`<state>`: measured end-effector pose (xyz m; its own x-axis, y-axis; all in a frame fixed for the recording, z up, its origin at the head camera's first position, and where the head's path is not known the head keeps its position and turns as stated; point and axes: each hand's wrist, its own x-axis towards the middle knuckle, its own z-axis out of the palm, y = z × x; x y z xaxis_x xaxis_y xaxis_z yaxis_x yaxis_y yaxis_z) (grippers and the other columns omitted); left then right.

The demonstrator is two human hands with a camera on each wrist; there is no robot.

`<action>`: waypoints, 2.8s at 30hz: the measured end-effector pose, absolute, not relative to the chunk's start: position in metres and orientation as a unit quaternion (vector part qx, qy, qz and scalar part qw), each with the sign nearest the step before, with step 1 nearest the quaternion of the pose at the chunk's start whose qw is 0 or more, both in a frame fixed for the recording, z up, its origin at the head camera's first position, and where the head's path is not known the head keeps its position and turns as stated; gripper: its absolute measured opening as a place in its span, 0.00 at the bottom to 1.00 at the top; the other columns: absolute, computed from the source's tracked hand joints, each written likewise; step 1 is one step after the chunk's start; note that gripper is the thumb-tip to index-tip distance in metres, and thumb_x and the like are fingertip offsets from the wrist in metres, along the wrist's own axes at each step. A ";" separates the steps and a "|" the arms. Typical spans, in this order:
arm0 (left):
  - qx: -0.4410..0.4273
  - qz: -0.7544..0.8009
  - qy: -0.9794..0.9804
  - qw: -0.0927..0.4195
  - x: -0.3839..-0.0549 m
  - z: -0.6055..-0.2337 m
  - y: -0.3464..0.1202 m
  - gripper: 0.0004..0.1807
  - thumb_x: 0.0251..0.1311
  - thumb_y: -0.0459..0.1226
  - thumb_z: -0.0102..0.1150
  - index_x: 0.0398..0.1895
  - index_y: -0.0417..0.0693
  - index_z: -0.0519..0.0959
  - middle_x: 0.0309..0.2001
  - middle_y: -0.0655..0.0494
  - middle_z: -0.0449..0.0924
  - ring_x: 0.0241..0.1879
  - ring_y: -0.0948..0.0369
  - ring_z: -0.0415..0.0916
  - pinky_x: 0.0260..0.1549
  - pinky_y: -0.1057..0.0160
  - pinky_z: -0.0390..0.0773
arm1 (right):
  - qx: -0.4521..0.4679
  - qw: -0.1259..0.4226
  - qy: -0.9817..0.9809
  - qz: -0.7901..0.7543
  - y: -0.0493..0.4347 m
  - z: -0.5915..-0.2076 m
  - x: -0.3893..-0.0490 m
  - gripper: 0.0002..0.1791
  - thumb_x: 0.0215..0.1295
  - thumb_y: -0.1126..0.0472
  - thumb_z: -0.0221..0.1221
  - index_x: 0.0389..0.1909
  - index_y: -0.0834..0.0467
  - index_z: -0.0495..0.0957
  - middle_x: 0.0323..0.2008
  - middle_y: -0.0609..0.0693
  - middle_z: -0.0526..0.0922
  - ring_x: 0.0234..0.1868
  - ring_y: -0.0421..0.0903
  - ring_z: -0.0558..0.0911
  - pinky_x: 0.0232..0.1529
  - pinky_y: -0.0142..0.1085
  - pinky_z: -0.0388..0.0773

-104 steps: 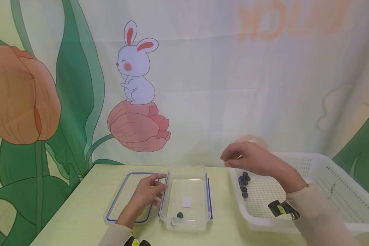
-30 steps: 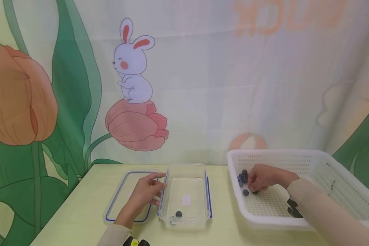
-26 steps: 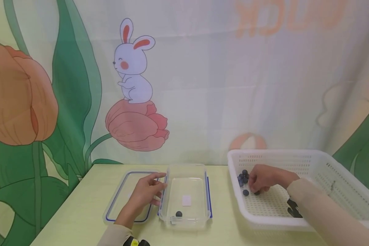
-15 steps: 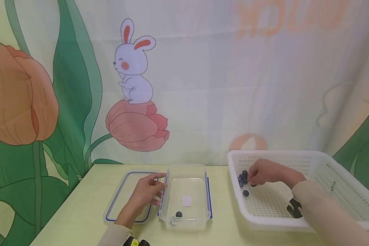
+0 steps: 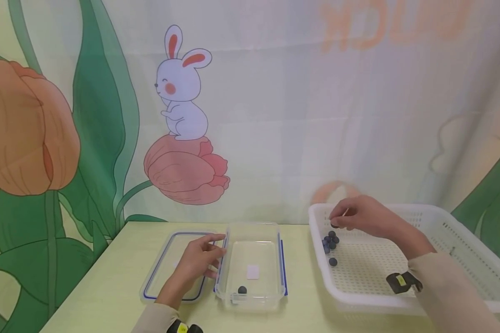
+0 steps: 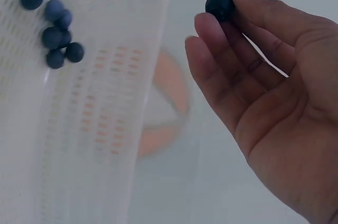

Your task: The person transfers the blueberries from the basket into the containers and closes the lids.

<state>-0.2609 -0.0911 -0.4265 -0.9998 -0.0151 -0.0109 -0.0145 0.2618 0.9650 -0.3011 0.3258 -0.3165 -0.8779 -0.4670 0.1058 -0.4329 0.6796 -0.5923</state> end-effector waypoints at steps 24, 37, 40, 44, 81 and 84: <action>0.012 -0.607 -0.795 0.002 -0.261 -0.427 -0.092 0.25 0.70 0.33 0.67 0.69 0.45 0.79 0.39 0.47 0.78 0.28 0.57 0.81 0.22 0.61 0.88 | -0.327 -0.040 0.849 -0.413 0.258 -0.312 -0.248 0.07 0.73 0.65 0.67 0.49 0.54 0.86 0.45 0.47 0.88 0.42 0.47 0.89 0.39 0.35 0.86; 0.010 -0.608 -0.794 0.001 -0.261 -0.428 -0.091 0.25 0.71 0.33 0.67 0.70 0.45 0.79 0.38 0.47 0.78 0.28 0.57 0.81 0.22 0.61 0.88 | -0.360 0.008 0.828 -0.429 0.209 -0.339 -0.240 0.06 0.72 0.60 0.69 0.46 0.51 0.87 0.44 0.45 0.87 0.42 0.43 0.88 0.46 0.37 0.87; 0.010 -0.609 -0.793 0.001 -0.262 -0.428 -0.091 0.25 0.71 0.33 0.67 0.70 0.45 0.79 0.39 0.47 0.78 0.28 0.57 0.81 0.22 0.61 0.88 | -0.395 0.002 0.811 -0.431 0.200 -0.347 -0.242 0.05 0.72 0.61 0.69 0.46 0.52 0.87 0.43 0.45 0.87 0.41 0.43 0.88 0.47 0.38 0.88; 0.011 -0.608 -0.794 0.001 -0.262 -0.428 -0.091 0.25 0.70 0.32 0.67 0.69 0.45 0.79 0.39 0.47 0.78 0.28 0.57 0.81 0.22 0.61 0.88 | -0.427 0.014 0.795 -0.430 0.188 -0.357 -0.241 0.05 0.73 0.63 0.68 0.46 0.54 0.87 0.42 0.45 0.87 0.40 0.43 0.88 0.46 0.39 0.88; 0.002 -0.614 -0.789 -0.001 -0.262 -0.427 -0.093 0.26 0.70 0.33 0.67 0.70 0.43 0.78 0.39 0.47 0.79 0.28 0.57 0.81 0.22 0.61 0.88 | -0.393 0.080 0.828 -0.391 0.163 -0.379 -0.234 0.04 0.72 0.64 0.67 0.43 0.52 0.86 0.40 0.35 0.86 0.38 0.36 0.85 0.42 0.34 0.86; 0.001 -0.614 -0.790 0.000 -0.262 -0.428 -0.093 0.26 0.70 0.33 0.67 0.70 0.43 0.78 0.38 0.48 0.79 0.27 0.57 0.81 0.22 0.61 0.88 | -0.397 0.067 0.827 -0.393 0.169 -0.370 -0.233 0.04 0.73 0.64 0.67 0.44 0.51 0.86 0.40 0.36 0.86 0.38 0.37 0.85 0.42 0.35 0.86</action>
<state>-0.2622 -0.0934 -0.4277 -1.0000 -0.0023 -0.0007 -0.0012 0.2467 0.9691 -0.2331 0.1692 -0.3704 -0.6763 -0.7088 0.2004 -0.6031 0.3766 -0.7032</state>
